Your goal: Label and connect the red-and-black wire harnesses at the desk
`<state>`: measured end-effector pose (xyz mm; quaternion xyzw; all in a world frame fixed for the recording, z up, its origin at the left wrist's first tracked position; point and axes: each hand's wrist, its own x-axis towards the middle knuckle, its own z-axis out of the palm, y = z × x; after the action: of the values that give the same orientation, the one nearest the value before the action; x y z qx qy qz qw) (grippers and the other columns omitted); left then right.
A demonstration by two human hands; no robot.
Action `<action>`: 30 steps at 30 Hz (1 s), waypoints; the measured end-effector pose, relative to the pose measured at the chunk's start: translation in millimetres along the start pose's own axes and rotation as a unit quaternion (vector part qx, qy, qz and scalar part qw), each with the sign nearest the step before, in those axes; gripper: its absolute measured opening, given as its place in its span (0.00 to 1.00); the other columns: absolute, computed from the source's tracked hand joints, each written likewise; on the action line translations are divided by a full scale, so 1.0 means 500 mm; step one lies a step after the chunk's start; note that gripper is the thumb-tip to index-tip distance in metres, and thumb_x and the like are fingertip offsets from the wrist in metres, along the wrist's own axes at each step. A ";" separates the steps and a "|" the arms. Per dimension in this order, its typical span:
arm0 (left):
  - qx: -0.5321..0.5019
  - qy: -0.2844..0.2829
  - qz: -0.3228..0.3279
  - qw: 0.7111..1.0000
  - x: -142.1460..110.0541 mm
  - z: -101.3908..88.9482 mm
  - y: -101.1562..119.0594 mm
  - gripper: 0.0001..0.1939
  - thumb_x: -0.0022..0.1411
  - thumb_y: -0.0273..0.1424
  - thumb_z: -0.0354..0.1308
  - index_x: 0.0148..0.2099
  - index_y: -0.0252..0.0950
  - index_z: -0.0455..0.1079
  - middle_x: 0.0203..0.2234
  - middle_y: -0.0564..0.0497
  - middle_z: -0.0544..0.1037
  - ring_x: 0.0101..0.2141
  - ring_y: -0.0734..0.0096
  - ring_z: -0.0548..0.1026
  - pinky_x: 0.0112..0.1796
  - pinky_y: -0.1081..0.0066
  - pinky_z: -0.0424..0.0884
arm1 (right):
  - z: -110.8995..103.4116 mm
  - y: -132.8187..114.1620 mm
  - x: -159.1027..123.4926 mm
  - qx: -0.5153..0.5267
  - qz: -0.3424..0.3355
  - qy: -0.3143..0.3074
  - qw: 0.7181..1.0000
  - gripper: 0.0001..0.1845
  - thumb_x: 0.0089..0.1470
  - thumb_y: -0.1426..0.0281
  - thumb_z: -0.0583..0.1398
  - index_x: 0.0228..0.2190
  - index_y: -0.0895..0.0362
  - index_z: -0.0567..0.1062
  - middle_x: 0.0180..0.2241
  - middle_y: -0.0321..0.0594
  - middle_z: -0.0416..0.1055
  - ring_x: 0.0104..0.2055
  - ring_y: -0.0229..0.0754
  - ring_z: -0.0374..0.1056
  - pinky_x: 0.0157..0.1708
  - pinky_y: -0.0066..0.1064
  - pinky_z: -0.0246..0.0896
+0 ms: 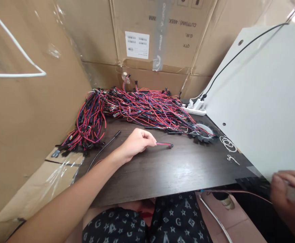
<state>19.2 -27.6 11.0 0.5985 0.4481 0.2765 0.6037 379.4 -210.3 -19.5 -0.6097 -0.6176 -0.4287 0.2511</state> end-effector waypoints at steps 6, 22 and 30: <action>0.001 0.000 0.005 1.000 -0.005 -0.004 0.004 0.05 0.41 0.29 0.61 0.21 0.31 0.71 0.12 0.56 0.64 0.14 0.84 0.53 0.17 0.76 0.44 | -0.013 -0.018 0.035 0.038 -0.208 -0.079 0.974 0.08 0.58 0.70 0.55 0.39 0.59 0.70 0.31 0.47 0.75 0.30 0.45 0.73 0.31 0.33 0.67; -0.012 0.018 0.004 1.000 -0.001 -0.018 0.009 0.06 0.40 0.29 0.62 0.22 0.31 0.72 0.12 0.56 0.63 0.15 0.83 0.53 0.18 0.74 0.44 | -0.006 -0.026 -0.025 0.059 -0.232 -0.034 0.970 0.08 0.55 0.77 0.55 0.30 0.56 0.74 0.26 0.42 0.77 0.27 0.45 0.72 0.30 0.35 0.66; 0.011 0.015 -0.002 1.000 0.000 -0.015 0.008 0.05 0.41 0.29 0.62 0.21 0.31 0.72 0.11 0.57 0.63 0.14 0.82 0.54 0.18 0.74 0.45 | 0.015 -0.033 -0.013 0.081 -0.194 -0.054 0.976 0.09 0.49 0.74 0.62 0.20 0.52 0.76 0.24 0.38 0.77 0.26 0.42 0.72 0.29 0.34 0.68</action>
<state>13.3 -23.5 15.6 0.5995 0.4616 0.2796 0.5911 366.0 -205.7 -32.4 -0.4782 -0.7695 -0.3841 0.1779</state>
